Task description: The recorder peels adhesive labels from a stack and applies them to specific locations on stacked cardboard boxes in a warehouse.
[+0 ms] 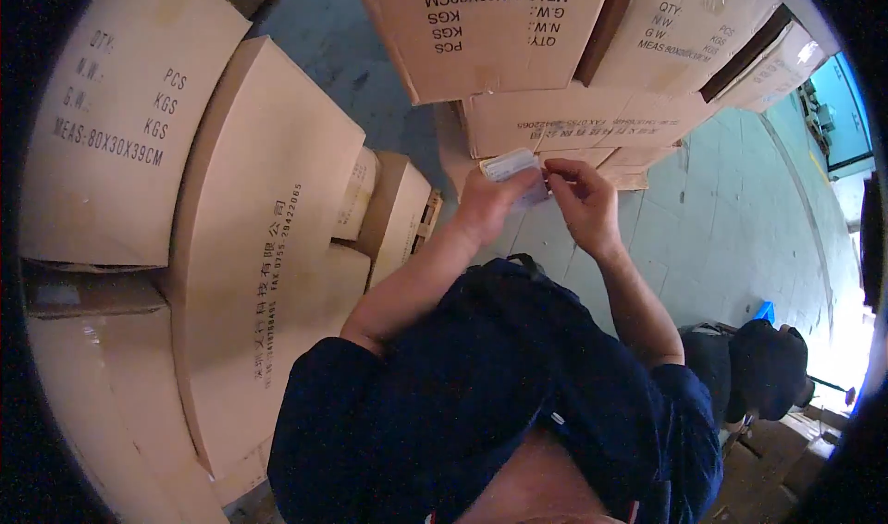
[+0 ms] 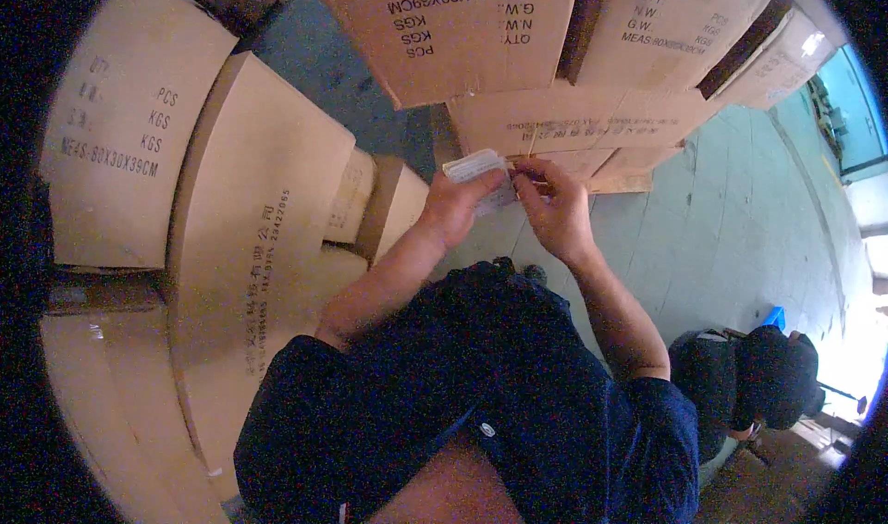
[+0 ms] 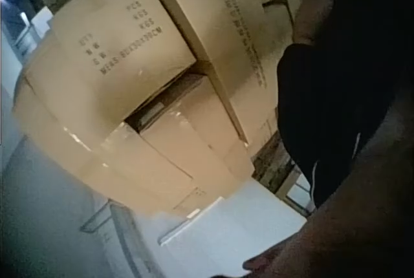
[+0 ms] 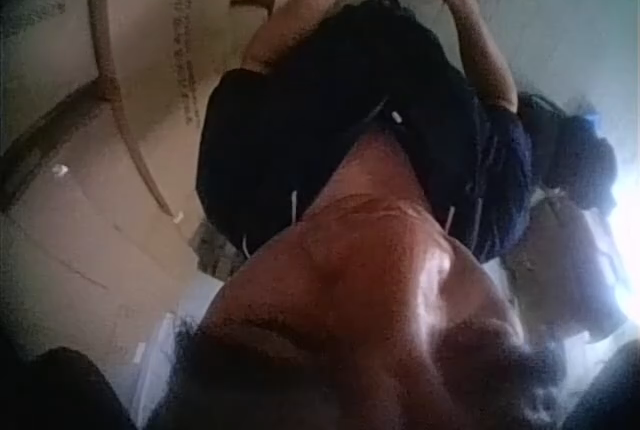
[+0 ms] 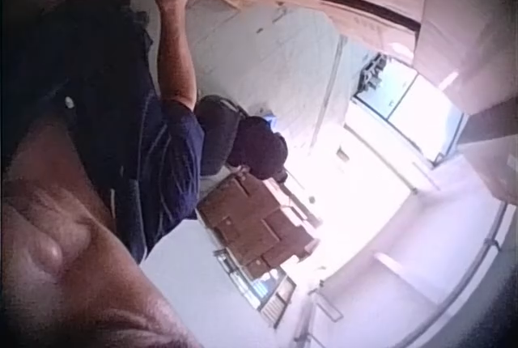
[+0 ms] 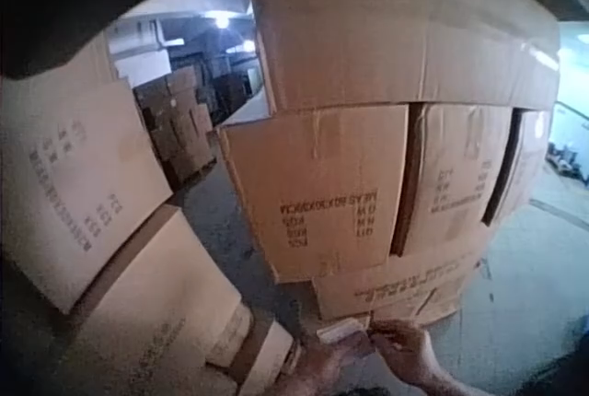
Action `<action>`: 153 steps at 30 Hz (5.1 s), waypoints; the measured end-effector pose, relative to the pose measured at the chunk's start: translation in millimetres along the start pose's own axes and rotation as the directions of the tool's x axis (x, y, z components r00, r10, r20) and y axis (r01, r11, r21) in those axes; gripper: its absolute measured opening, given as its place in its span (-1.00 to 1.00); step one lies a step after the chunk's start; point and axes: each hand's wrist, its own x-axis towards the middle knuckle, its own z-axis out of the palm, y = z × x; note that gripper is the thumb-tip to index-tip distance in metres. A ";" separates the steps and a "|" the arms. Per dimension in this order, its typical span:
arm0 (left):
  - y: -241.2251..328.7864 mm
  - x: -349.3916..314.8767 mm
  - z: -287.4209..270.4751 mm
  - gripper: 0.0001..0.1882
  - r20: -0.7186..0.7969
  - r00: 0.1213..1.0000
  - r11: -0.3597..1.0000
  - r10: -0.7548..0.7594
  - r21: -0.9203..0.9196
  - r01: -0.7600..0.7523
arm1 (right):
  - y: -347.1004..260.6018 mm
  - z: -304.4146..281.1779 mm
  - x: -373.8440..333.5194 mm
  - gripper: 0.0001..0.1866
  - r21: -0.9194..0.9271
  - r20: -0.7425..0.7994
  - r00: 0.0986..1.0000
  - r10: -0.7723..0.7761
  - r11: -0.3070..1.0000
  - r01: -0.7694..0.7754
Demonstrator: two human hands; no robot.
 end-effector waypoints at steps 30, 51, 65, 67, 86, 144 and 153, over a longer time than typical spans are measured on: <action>-5.9 0.6 24.7 -0.78 -0.104 0.889 0.665 0.446 0.704 -0.251 | 9.4 15.3 -12.2 -0.73 -0.397 -0.106 0.966 -0.234 0.901 0.174; -54.5 39.1 -19.4 -0.82 -0.013 0.775 0.567 0.632 0.690 -0.450 | 16.4 14.1 -6.2 -0.69 0.025 -0.082 0.995 -0.056 0.998 0.058; -22.6 3.5 9.4 -0.78 0.043 0.809 0.448 0.586 0.815 -0.368 | 16.0 15.2 -16.5 -0.71 0.016 -0.137 0.989 -0.062 0.998 0.065; -19.6 -0.5 12.4 -0.77 0.012 0.838 0.488 0.546 0.808 -0.330 | 15.7 14.6 -18.0 -0.72 0.037 -0.134 0.990 -0.044 0.998 0.049; -20.8 -6.0 14.5 -0.83 -0.040 0.851 0.632 0.523 0.688 -0.356 | 10.4 30.8 -31.9 -0.68 -0.128 -0.186 0.943 -0.277 0.958 0.257; -13.9 -21.8 21.7 -0.79 -0.030 0.847 0.635 0.531 0.676 -0.374 | 1.5 40.5 -40.0 -0.59 0.071 -0.166 0.986 -0.028 0.997 0.040; -17.4 -20.5 19.3 -0.79 -0.006 0.811 0.596 0.585 0.681 -0.425 | -1.9 39.3 -40.3 -0.60 0.130 -0.150 0.989 -0.004 0.991 0.024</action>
